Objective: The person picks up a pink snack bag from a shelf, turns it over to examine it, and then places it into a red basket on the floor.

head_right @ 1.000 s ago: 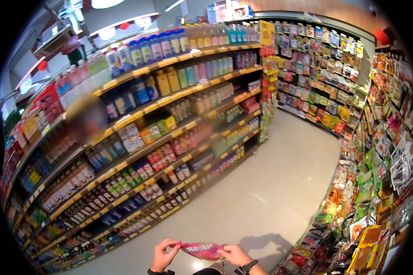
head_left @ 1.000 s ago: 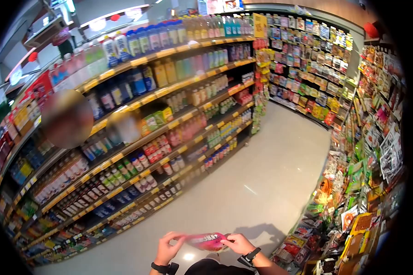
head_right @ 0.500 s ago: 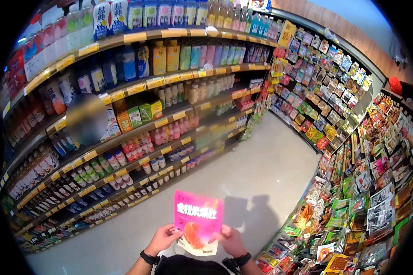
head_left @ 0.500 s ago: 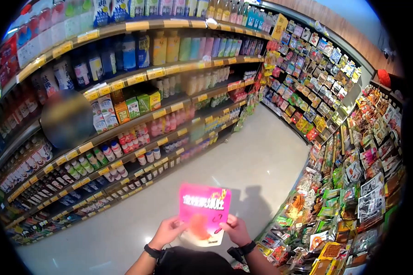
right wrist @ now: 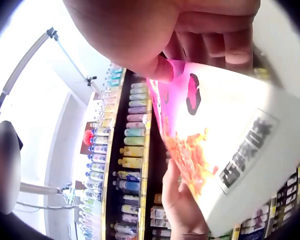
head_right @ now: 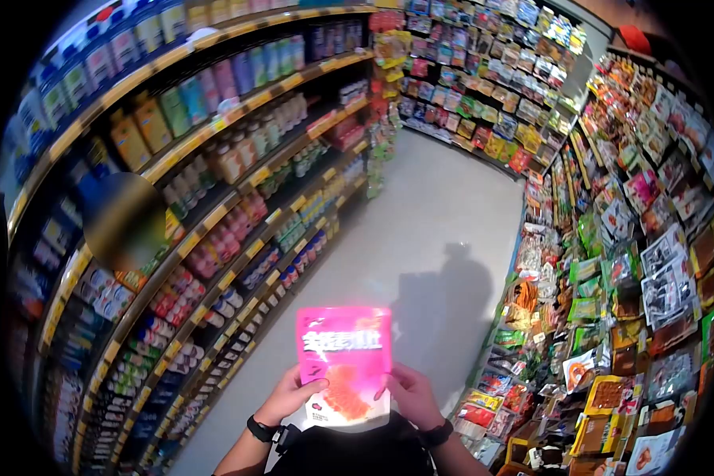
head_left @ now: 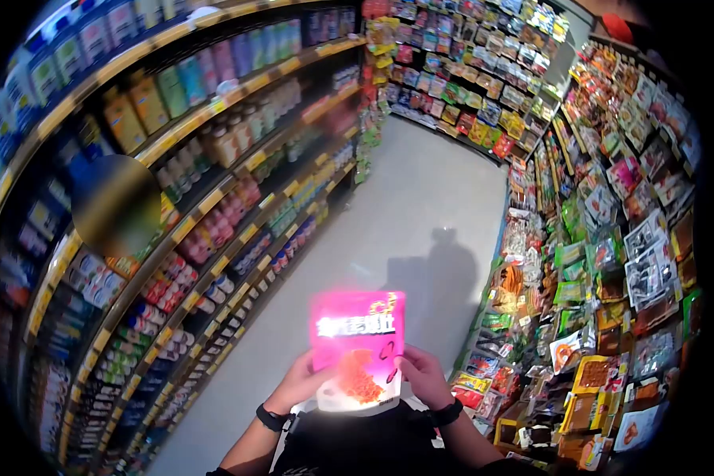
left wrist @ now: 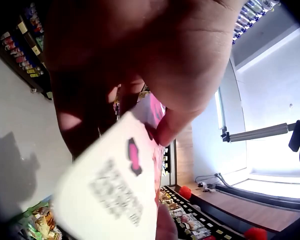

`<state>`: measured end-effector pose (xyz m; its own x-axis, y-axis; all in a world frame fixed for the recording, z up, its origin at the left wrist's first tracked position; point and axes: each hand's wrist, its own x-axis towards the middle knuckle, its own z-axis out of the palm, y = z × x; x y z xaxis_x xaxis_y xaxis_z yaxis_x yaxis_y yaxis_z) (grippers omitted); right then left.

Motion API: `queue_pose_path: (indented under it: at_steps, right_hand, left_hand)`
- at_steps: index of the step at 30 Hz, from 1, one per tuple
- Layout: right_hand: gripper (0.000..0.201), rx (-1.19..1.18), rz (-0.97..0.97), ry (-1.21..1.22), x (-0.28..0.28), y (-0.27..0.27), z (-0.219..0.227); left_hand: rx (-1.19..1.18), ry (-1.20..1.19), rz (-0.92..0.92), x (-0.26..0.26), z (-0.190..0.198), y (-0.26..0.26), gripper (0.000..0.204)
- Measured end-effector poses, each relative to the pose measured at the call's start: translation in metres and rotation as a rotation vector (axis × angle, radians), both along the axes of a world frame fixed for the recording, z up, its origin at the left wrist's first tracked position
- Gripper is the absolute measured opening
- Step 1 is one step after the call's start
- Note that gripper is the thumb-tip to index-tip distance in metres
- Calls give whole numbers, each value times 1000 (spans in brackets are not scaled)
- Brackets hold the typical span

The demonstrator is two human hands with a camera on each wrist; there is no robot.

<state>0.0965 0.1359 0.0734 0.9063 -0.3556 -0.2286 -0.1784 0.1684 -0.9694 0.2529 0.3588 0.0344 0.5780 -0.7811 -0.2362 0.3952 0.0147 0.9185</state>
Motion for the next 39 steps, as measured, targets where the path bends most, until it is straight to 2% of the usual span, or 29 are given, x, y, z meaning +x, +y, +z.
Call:
queue_pose_path:
  at_steps: [1,2,4,5,7,8,9,11,12,13,14,15,17,18,19,21,23,24,25,27,32,35,39]
  right_hand:
    - [29,13,-19,-9,8,-9,11]
    - [29,-28,55,24,14,-18,20]
    - [30,-89,181,26,30,-49,30]
    - [30,-86,165,13,37,-65,39]
    - [31,-144,105,-172,47,-94,71]
    - [32,-329,-27,-252,49,-107,96]
    - [32,-344,-60,-254,51,-125,96]
    - [34,-745,-174,-462,46,-167,96]
    - [36,-698,-166,-509,42,-182,103]
    - [42,-632,-151,-535,38,-191,117]
    - [43,-568,-131,-564,35,-198,129]
    - [44,-500,-93,-600,31,-205,142]
    - [45,-513,9,-658,27,-219,168]
    - [33,-521,73,-673,25,-228,183]
    - [31,-495,125,-758,26,-234,186]
    - [16,-505,279,-1097,47,-248,195]
    - [32,-341,335,-1333,68,-253,220]
    - [31,-187,320,-1375,77,-253,218]
    - [31,-191,316,-1366,88,-262,221]
    - [31,-217,425,-1385,114,-286,233]
    - [30,-273,489,-1321,184,-330,240]
    - [30,-210,521,-1295,231,-355,242]
    - [24,-61,436,-1323,286,-371,243]
  left_hand:
    - [38,-24,-45,7,-4,-12,37]
    - [-48,-40,-40,13,-8,-27,35]
    - [-3,-58,-46,33,-5,-51,35]
    - [35,-61,-38,43,-3,-64,34]
    - [45,-100,-10,56,21,-95,36]
    - [12,-121,51,66,25,-110,35]
    - [-29,-139,102,75,29,-129,35]
    - [-99,-219,219,85,38,-161,36]
    - [-172,-176,266,89,37,-181,35]
    - [-182,-178,205,93,50,-195,33]
    - [-203,-162,297,94,44,-211,32]
    - [-196,-139,261,97,49,-224,35]
    - [-230,-130,226,116,26,-248,35]
    - [-182,-162,172,123,29,-259,34]
    - [-125,-192,126,130,32,-266,33]
    - [-83,-159,76,148,25,-287,28]
    - [-49,-237,-1,164,27,-312,28]
    - [-48,-229,-5,173,21,-325,28]
    - [-68,-227,-44,182,15,-339,28]
    - [-96,-216,-89,199,7,-366,28]
    - [-96,-218,-161,245,0,-426,34]
    - [-134,-265,-194,279,7,-462,31]
    - [-89,-259,-226,326,-6,-488,27]
